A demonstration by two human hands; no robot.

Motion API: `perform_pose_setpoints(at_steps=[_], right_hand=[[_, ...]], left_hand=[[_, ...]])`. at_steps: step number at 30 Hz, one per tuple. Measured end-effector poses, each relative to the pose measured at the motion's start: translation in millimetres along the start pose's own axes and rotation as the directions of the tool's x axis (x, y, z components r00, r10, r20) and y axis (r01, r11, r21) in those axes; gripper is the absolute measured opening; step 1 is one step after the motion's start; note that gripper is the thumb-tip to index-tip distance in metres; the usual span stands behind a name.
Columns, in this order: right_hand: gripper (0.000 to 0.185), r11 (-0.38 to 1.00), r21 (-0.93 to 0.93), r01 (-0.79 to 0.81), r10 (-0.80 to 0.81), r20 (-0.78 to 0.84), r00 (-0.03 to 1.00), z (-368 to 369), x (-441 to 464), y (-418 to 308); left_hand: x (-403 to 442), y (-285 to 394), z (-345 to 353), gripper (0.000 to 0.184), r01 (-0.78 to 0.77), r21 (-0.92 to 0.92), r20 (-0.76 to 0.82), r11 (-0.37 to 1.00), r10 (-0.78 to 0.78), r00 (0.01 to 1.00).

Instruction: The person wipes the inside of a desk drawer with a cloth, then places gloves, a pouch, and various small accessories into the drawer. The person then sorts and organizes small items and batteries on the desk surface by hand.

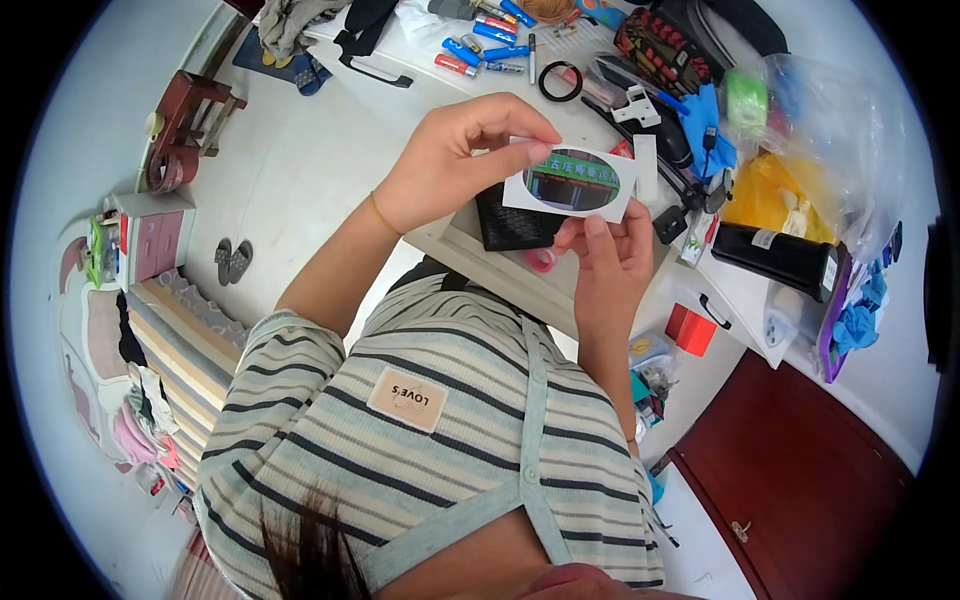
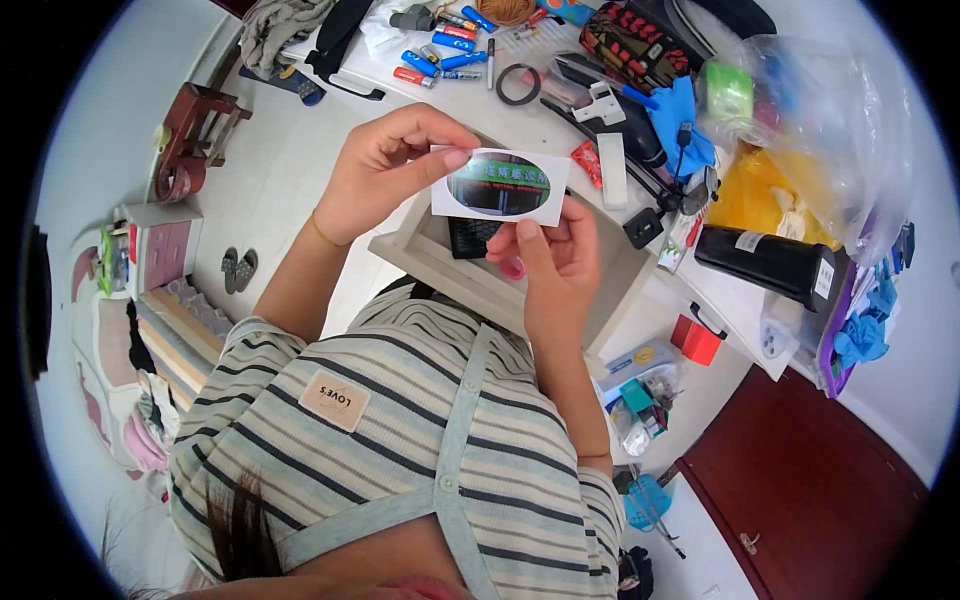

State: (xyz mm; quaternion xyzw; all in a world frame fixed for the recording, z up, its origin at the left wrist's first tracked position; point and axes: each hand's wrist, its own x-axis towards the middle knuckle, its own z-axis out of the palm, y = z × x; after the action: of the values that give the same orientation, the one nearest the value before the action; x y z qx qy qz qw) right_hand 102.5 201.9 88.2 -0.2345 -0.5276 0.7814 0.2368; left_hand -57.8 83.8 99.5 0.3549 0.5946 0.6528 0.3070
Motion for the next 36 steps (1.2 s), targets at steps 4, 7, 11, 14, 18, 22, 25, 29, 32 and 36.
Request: perform_pose_setpoints(at_steps=[4, 7, 11, 14, 18, 22, 25, 29, 32, 36], right_hand=[[0.026, 1.0, -0.008, -0.024, 0.024, 0.023, 0.999, -0.8, -0.9, 0.6], [0.026, 1.0, -0.011, -0.016, 0.016, 0.015, 1.0, -1.1, -0.7, 1.3], [0.025, 1.0, -0.004, -0.004, 0.004, 0.008, 1.0, -4.1, -0.6, 2.0], [0.027, 0.999, 0.001, 0.04, -0.04, -0.02, 0.999, -5.2, -0.9, 4.1], [0.027, 0.999, 0.03, 0.044, -0.044, -0.011, 0.999, -7.3, -0.6, 4.5], [0.027, 0.998, 0.035, 0.053, -0.054, 0.006, 0.999, -8.2, -1.0, 5.3], [0.027, 0.998, 0.038, 0.054, -0.055, 0.018, 0.998, -9.0, -0.6, 6.5], [0.027, 0.998, 0.028, 0.049, -0.05, 0.032, 0.998, -8.0, -0.7, 6.8], [0.032, 0.997, -0.024, 0.067, -0.065, 0.05, 0.997, -10.9, -1.5, 10.7], [0.038, 0.996, -0.035, 0.078, -0.076, 0.064, 0.995, -10.9, -4.1, 10.3]], left_hand=[[-2.4, -0.3, -3.2, 0.015, 0.02, -0.034, 0.004, 0.999, -0.02, 1.0], [-4.5, 1.2, -5.3, 0.021, -0.005, 0.098, 0.031, 0.995, 0.002, 1.0], [-5.7, 0.4, -4.0, 0.034, -0.067, 0.163, 0.071, 0.984, 0.056, 0.996], [-5.7, 1.3, -1.7, 0.049, -0.129, 0.272, 0.082, 0.954, 0.11, 0.991], [-4.0, 3.1, 3.0, 0.064, -0.246, 0.454, 0.151, 0.856, 0.199, 0.968], [-4.2, 4.3, 5.5, 0.069, -0.297, 0.58, 0.196, 0.759, 0.223, 0.955], [-5.1, 3.7, 6.1, 0.069, -0.305, 0.581, 0.19, 0.755, 0.238, 0.952], [-6.7, 4.1, 5.3, 0.067, -0.297, 0.588, 0.182, 0.752, 0.235, 0.955], [-7.8, 2.5, 4.0, 0.067, -0.302, 0.586, 0.181, 0.752, 0.241, 0.953], [-10.6, -1.6, 2.8, 0.065, -0.277, 0.562, 0.175, 0.779, 0.215, 0.961]])
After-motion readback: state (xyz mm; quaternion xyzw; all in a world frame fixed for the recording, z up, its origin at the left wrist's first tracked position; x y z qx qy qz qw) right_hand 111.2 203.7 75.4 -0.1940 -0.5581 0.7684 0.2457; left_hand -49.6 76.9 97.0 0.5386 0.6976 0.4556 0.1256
